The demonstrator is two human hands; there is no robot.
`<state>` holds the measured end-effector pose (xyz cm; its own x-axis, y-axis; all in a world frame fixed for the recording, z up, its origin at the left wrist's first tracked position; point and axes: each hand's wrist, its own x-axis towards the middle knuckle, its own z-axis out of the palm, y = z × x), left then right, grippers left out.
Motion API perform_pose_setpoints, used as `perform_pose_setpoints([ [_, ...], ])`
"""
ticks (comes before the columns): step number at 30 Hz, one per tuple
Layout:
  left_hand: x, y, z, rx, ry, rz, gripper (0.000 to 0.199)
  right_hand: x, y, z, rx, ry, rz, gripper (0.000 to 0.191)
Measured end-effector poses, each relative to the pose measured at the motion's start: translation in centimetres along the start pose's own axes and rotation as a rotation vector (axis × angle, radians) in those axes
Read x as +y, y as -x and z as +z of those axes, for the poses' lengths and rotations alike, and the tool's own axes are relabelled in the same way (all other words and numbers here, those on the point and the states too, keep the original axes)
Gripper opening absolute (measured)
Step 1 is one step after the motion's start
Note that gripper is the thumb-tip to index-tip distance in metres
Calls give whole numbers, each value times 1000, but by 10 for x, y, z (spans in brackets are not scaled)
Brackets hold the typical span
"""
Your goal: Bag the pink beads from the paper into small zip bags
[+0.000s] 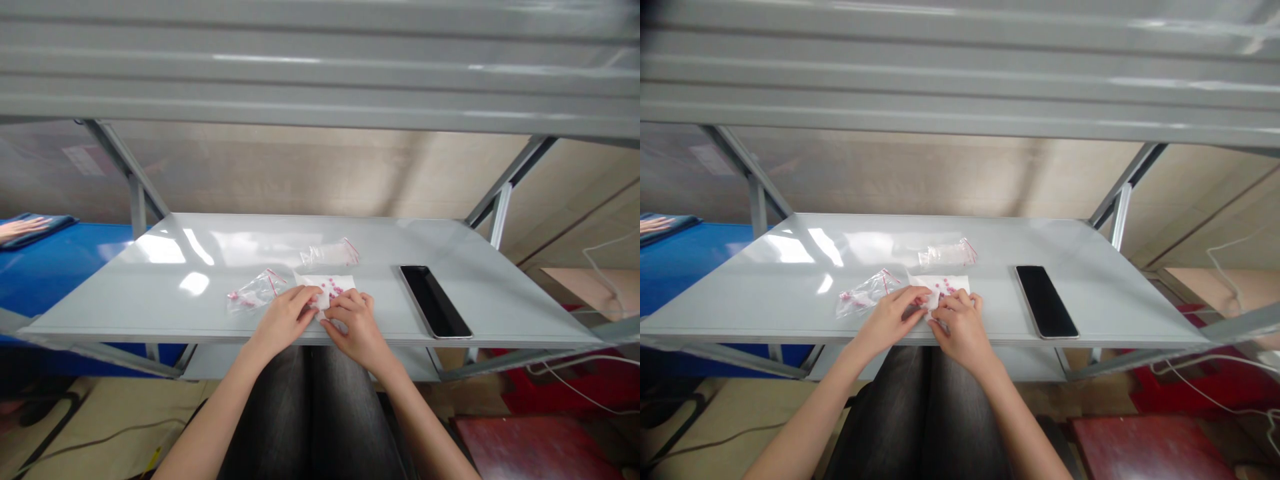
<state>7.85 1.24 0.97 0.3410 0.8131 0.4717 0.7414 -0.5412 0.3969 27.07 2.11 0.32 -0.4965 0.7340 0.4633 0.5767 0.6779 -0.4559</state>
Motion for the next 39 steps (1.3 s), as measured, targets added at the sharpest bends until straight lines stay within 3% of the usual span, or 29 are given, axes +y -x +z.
perform_pose_setpoints([
  [4,1,-1,-14,49,-33,12,39,-3,1,0,1,70,-38,5],
  [7,4,-17,-21,-44,-138,132,48,-6,2,0,10,127,-74,7],
  [10,6,-37,-24,-166,-232,250,31,-10,1,-1,0,154,-86,7],
  [14,4,-39,-31,-156,-257,263,17,-13,2,-4,-16,172,-79,4],
  [19,-2,3,-42,25,-242,216,20,-14,3,-4,-4,149,-75,9],
  [24,-6,38,-36,49,-196,159,19,-15,3,-3,-15,160,-72,8],
  [29,-5,46,-34,22,-150,138,13,-15,7,-5,-4,167,-69,10],
  [33,-11,50,-44,152,-136,12,20,-19,5,-6,34,50,-53,14],
  [36,-25,53,-49,224,-173,-185,25,-38,-8,1,-2,76,-73,21],
  [39,-38,56,-47,209,-144,-270,27,-66,-26,21,-113,157,-144,35],
])
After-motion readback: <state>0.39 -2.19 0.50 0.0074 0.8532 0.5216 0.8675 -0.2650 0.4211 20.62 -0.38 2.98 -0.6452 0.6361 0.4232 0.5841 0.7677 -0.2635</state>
